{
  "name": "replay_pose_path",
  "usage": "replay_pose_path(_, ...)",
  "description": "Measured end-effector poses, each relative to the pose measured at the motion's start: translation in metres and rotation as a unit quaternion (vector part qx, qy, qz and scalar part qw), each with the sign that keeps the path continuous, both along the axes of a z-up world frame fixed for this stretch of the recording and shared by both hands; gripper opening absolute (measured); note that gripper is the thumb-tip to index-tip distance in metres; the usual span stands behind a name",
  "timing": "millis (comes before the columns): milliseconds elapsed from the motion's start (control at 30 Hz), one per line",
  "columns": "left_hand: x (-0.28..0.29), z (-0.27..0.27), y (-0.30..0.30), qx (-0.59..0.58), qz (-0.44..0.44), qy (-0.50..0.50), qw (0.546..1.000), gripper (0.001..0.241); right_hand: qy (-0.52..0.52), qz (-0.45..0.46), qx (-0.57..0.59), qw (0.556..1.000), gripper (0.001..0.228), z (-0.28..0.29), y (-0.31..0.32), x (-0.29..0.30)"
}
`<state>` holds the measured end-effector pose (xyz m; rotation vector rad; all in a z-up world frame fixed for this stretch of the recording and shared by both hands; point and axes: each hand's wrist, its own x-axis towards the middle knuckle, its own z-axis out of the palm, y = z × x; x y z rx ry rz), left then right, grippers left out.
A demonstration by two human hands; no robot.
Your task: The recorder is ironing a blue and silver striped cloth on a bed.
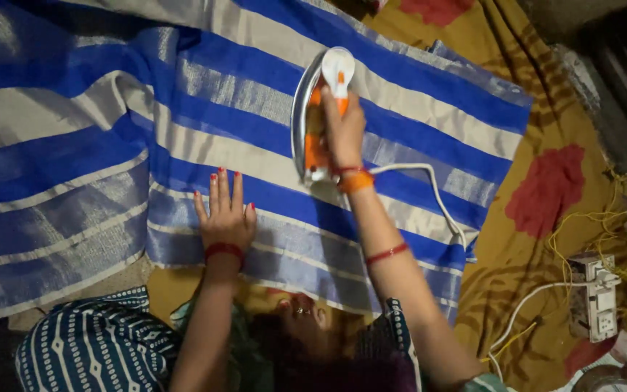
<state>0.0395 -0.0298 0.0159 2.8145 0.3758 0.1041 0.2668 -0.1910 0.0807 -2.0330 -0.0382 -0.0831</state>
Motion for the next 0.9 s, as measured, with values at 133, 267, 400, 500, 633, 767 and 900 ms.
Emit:
replay_pose_path(133,-0.002,-0.007,-0.001,-0.016,0.005,0.017,1.0,0.073,-0.014,-0.001,0.032,0.999,0.04,0.009,-0.001,0.023)
replay_pose_path(267,0.0,-0.018,0.0,-0.029,0.008,0.054,0.998,0.075,0.099,-0.021,0.125,0.987,0.037,0.025,-0.007,-0.014)
replay_pose_path(400,-0.003,-0.019,0.0,-0.041,0.007,0.048,0.998,0.075,0.13,-0.048,0.099,0.985,0.035,0.026,-0.019,-0.061)
replay_pose_path(500,-0.004,-0.019,-0.001,-0.032,0.005,0.03,0.999,0.075,0.136,-0.058,0.131,0.98,0.031,0.04,-0.017,-0.072)
replay_pose_path(633,-0.001,-0.013,-0.003,-0.012,0.001,0.009,1.0,0.074,0.112,-0.091,0.104,0.984,0.033,0.023,-0.023,-0.031)
replay_pose_path(767,0.0,-0.011,0.0,-0.01,0.004,0.023,1.0,0.074,-0.001,-0.068,0.099,0.993,0.031,-0.007,-0.035,0.037)
replay_pose_path(900,-0.001,-0.009,0.003,-0.027,0.016,0.027,0.999,0.072,0.013,-0.079,0.064,0.995,0.034,-0.014,-0.04,0.088)
